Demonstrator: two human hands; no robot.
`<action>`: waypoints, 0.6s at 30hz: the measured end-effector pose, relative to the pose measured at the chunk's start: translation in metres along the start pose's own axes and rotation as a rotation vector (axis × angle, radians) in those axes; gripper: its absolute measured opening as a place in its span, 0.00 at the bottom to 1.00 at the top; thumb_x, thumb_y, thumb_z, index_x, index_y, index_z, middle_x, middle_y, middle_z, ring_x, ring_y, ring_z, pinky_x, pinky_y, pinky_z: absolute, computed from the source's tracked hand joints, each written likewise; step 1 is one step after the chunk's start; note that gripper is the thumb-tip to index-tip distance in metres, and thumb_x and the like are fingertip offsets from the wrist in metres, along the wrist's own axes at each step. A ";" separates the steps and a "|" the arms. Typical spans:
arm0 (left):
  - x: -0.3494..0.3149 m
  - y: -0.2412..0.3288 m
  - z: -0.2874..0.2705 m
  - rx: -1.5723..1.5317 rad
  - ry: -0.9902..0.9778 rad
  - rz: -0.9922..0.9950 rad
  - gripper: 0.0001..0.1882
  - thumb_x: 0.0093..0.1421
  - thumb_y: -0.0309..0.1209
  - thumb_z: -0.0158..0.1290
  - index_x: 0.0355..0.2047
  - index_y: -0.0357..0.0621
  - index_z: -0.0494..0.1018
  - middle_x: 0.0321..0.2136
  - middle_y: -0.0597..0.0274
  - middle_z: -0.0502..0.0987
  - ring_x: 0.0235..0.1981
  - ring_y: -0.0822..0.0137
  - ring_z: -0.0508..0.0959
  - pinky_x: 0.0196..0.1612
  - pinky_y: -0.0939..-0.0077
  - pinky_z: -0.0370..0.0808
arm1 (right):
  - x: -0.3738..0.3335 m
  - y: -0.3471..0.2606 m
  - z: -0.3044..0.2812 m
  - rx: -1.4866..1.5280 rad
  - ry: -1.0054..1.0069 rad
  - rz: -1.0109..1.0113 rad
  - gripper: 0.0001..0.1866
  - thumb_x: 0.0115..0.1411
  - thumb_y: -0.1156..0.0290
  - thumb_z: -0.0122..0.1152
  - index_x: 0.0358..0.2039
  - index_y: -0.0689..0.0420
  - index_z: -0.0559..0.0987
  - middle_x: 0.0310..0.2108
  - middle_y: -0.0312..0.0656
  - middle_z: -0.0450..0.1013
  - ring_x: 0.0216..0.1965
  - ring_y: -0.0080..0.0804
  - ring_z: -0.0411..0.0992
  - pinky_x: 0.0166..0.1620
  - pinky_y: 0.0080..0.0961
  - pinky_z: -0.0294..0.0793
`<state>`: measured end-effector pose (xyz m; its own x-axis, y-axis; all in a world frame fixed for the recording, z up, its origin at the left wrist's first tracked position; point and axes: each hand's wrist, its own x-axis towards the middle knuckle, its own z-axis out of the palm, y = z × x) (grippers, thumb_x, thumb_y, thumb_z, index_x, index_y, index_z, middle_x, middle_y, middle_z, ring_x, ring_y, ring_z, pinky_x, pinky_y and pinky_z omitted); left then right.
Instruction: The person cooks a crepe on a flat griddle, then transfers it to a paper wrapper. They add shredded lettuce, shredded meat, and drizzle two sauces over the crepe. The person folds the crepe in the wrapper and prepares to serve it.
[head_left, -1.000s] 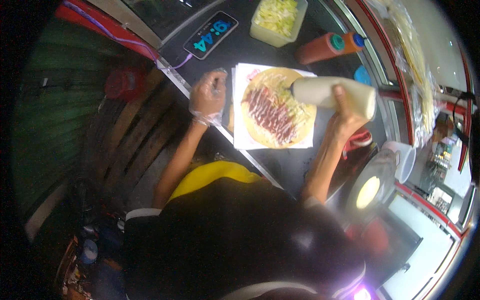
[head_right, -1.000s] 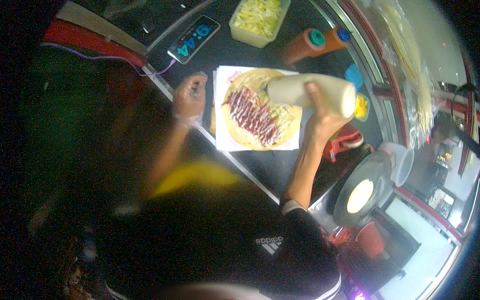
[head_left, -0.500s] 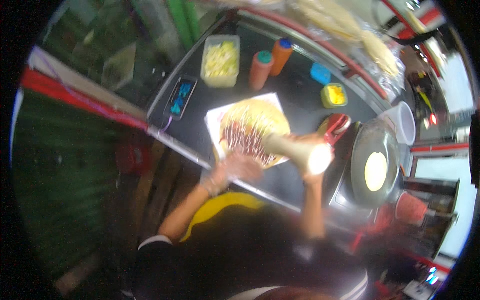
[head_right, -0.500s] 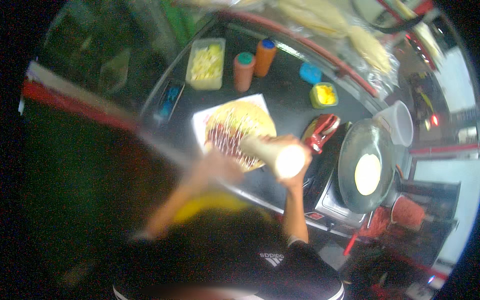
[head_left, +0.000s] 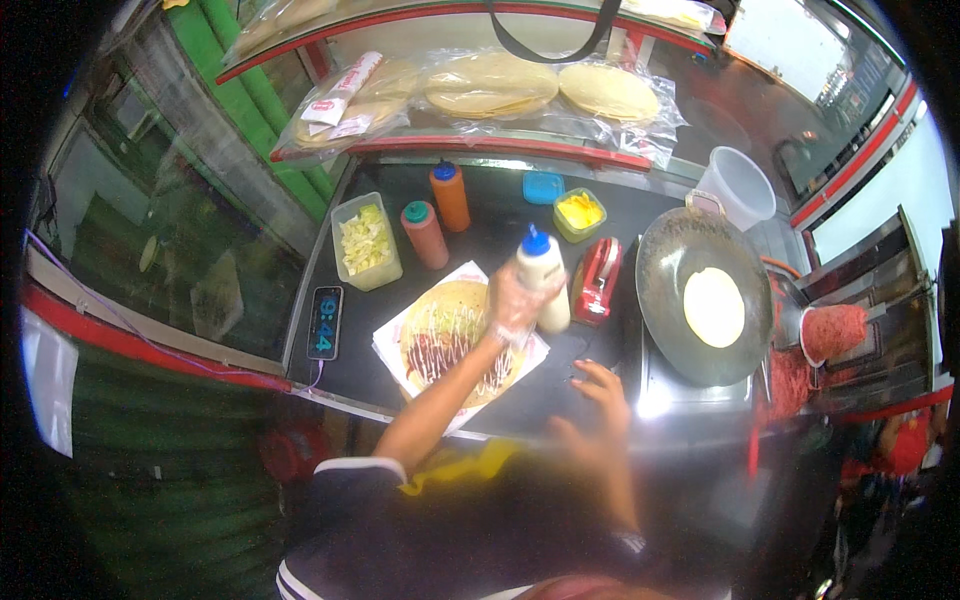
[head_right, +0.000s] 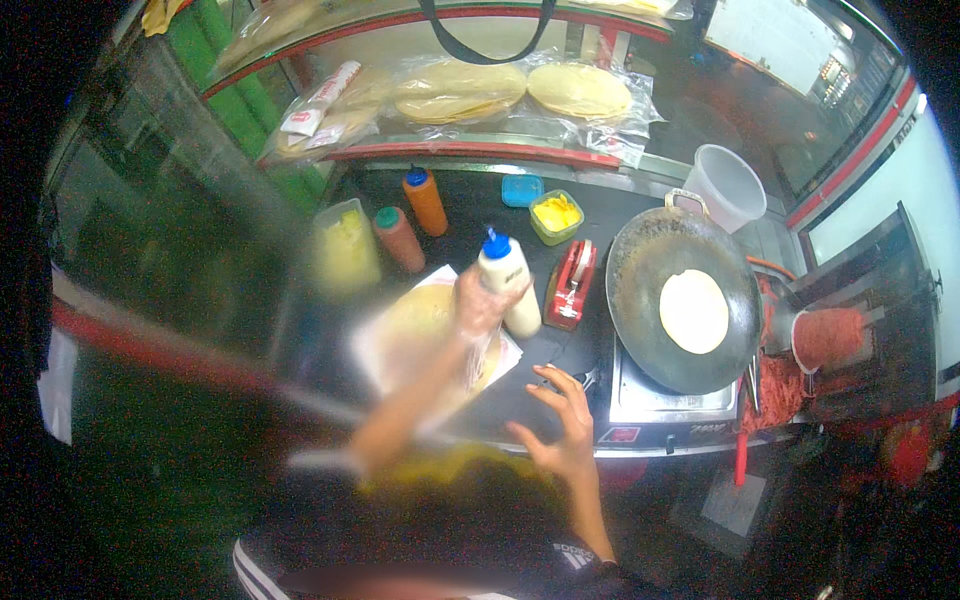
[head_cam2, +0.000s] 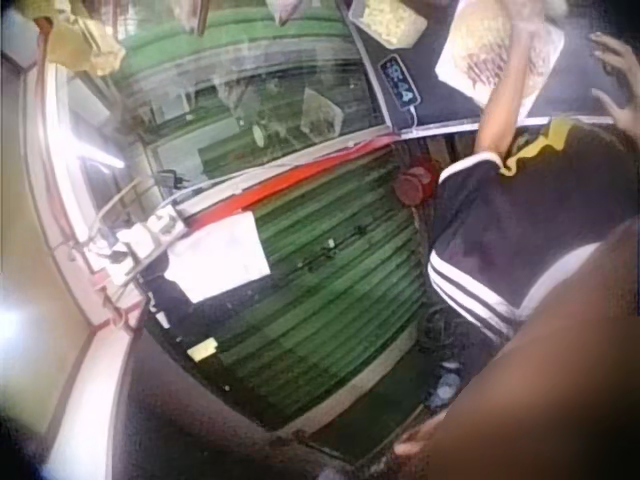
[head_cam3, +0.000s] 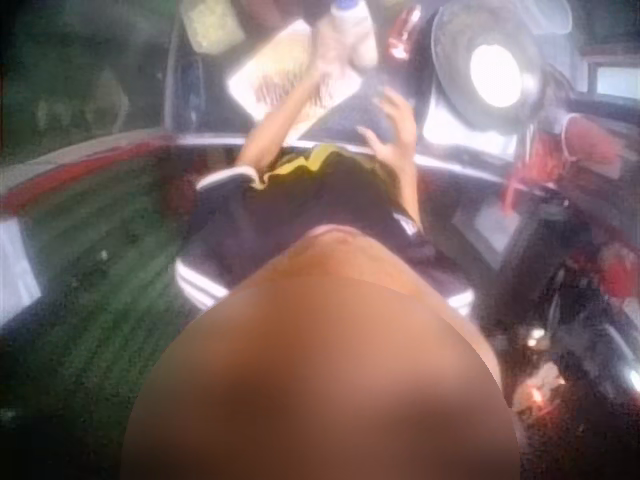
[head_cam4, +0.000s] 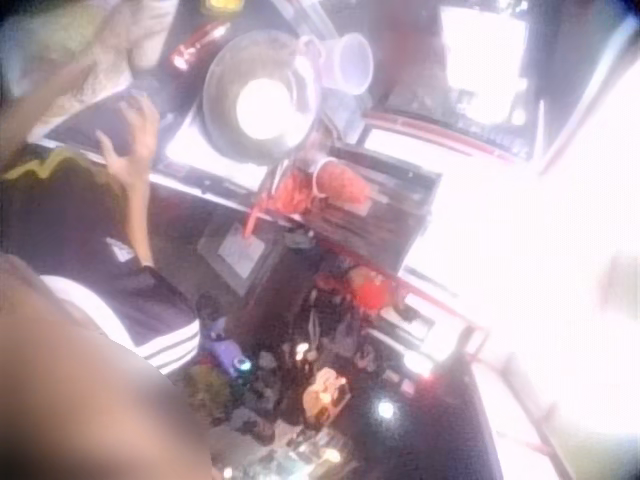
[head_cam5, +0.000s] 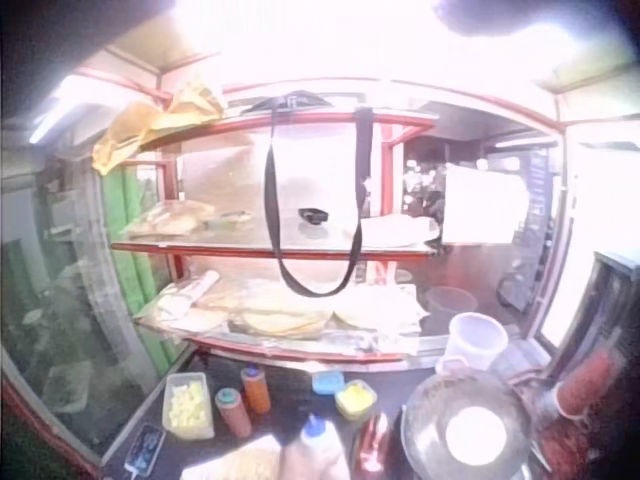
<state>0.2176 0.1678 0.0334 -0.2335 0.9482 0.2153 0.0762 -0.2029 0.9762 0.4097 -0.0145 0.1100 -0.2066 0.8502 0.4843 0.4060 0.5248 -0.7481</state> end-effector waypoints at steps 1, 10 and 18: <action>0.021 -0.008 0.008 0.163 0.048 0.104 0.28 0.56 0.43 0.81 0.52 0.43 0.85 0.47 0.52 0.92 0.46 0.55 0.93 0.51 0.60 0.89 | -0.001 0.002 0.000 0.016 0.005 0.033 0.32 0.52 0.69 0.86 0.57 0.55 0.82 0.67 0.52 0.80 0.64 0.55 0.79 0.60 0.45 0.81; 0.074 -0.028 0.025 0.096 0.230 0.227 0.41 0.58 0.48 0.79 0.66 0.44 0.76 0.59 0.46 0.86 0.59 0.48 0.88 0.61 0.55 0.84 | 0.015 -0.002 0.009 0.006 0.012 0.018 0.26 0.55 0.75 0.81 0.55 0.57 0.83 0.59 0.49 0.85 0.56 0.47 0.83 0.52 0.37 0.81; 0.188 -0.030 -0.050 0.606 0.943 0.309 0.38 0.64 0.42 0.72 0.69 0.38 0.71 0.55 0.41 0.85 0.58 0.42 0.85 0.64 0.51 0.79 | 0.015 0.001 0.006 0.052 0.004 0.112 0.25 0.57 0.77 0.80 0.56 0.59 0.85 0.57 0.50 0.86 0.56 0.47 0.85 0.54 0.37 0.82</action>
<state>0.1232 0.3399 0.0453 -0.7337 0.2684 0.6242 0.6475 -0.0022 0.7620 0.4014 -0.0013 0.1138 -0.1589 0.9037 0.3976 0.3797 0.4277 -0.8203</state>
